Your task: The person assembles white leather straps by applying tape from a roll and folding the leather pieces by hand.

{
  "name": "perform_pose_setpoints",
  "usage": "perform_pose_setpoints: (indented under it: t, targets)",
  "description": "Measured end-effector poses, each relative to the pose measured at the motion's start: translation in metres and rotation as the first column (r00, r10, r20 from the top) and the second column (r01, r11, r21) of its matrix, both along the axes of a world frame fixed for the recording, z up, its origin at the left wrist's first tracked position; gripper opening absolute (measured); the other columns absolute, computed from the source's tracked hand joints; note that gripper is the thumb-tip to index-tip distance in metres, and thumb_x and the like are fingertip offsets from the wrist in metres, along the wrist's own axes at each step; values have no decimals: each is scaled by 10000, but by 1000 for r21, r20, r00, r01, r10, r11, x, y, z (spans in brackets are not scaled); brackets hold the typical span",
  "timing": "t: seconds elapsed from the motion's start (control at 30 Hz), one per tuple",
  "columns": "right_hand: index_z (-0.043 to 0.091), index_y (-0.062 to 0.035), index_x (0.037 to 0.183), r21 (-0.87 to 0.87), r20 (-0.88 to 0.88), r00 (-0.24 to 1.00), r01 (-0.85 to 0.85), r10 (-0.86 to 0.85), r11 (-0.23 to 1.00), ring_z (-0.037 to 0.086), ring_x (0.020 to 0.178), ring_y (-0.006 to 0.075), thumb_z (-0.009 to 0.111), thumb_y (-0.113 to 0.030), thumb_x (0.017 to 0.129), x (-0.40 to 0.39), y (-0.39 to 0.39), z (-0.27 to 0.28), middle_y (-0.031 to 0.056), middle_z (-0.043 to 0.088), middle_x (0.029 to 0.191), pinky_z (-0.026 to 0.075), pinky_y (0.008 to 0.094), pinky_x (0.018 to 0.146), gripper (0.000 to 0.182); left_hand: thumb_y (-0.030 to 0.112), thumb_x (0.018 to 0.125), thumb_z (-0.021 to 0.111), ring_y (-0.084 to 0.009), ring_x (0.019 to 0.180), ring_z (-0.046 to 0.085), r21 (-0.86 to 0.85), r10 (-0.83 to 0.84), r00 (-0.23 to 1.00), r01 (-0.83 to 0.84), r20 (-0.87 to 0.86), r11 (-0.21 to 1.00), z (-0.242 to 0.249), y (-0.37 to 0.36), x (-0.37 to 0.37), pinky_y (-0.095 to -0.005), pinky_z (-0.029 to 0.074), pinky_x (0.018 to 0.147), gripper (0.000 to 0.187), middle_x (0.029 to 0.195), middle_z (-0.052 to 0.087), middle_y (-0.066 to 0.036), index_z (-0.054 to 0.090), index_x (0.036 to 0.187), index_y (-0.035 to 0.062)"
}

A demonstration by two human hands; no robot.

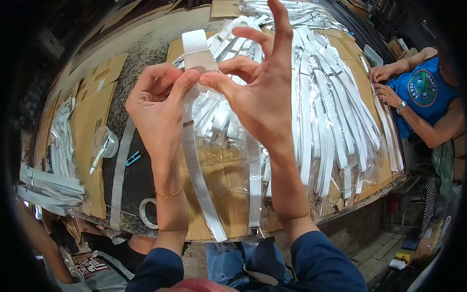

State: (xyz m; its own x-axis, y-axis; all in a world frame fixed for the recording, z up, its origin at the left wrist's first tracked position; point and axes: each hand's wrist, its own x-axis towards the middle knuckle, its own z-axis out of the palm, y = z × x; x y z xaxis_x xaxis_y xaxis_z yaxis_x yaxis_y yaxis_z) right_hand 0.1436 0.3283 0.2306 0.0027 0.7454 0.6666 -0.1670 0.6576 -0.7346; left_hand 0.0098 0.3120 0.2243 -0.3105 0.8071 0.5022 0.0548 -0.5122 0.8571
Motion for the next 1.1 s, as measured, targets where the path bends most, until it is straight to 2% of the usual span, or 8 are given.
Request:
perform_pose_setpoints:
  t: [0.1, 0.17, 0.33, 0.57, 0.77, 0.93, 1.0, 1.1]
  targets:
    - [113, -181, 1519, -40, 78, 993, 88, -85, 995, 676, 813, 172, 776, 154, 657, 3, 1, 0, 219, 467, 1250, 594, 284, 747, 1138, 32, 836, 717, -61, 738, 594, -56, -137, 985, 143, 104, 988, 8, -4, -5, -182, 450, 656, 226, 831, 667, -83, 552, 988, 12]
    - [115, -182, 1520, 126, 94, 986, 124, -136, 984, 660, 817, 156, 774, 160, 651, 4, 8, -8, 202, 450, 1249, 585, 278, 759, 1143, 27, 862, 679, -75, 793, 610, -83, -241, 954, 259, 177, 962, 9, -6, -6, -184, 457, 675, 226, 906, 670, -112, 526, 1027, 12]
    - [102, -195, 1522, 130, -25, 987, 161, -159, 978, 668, 856, 174, 754, 180, 656, -5, 1, -1, 193, 438, 1242, 584, 285, 768, 1147, -11, 862, 583, -188, 1003, 619, 166, -329, 927, 301, 182, 939, 1, -4, -7, -249, 485, 819, 322, 1209, 572, -215, 410, 1131, 22]
    - [55, -211, 1522, 171, -5, 994, 112, -113, 979, 686, 883, 196, 725, 189, 686, 15, 11, -7, 196, 438, 1229, 598, 282, 729, 1144, -46, 834, 584, -210, 1043, 617, 169, -458, 877, 434, 144, 885, 4, 1, -20, -306, 477, 909, 301, 1102, 626, -198, 458, 1103, 0]
    - [49, -215, 1522, 90, -153, 988, 30, -16, 996, 687, 877, 185, 727, 178, 691, 12, 2, 3, 196, 439, 1228, 599, 286, 721, 1142, -20, 810, 700, -214, 1046, 621, 129, -295, 954, 300, -60, 945, 3, 0, -12, -320, 471, 934, 292, 1111, 638, -186, 534, 1050, -2]
    - [45, -211, 1521, 187, 17, 984, 171, -178, 967, 690, 882, 190, 734, 175, 687, 17, 11, -4, 204, 440, 1230, 597, 291, 734, 1149, 58, 654, 860, -182, 755, 650, 347, 162, 912, -23, -376, 938, -13, 5, 6, -296, 508, 679, 353, 855, 675, -76, 580, 868, 29]
    - [45, -209, 1521, 295, 150, 956, 202, -254, 934, 691, 885, 193, 736, 174, 685, 17, 11, -5, 207, 440, 1231, 596, 293, 740, 1150, 87, 631, 877, -187, 663, 623, 374, 228, 912, -90, -341, 923, -14, 7, 13, -294, 484, 604, 346, 777, 662, -55, 587, 811, 30]
    - [50, -206, 1519, 120, -69, 990, 128, -120, 985, 694, 892, 206, 737, 176, 682, 7, 5, -3, 211, 441, 1226, 599, 296, 737, 1148, 75, 655, 859, -180, 659, 626, 396, 257, 917, -124, -304, 910, -16, 8, 14, -278, 482, 605, 312, 763, 664, -55, 596, 815, 27]
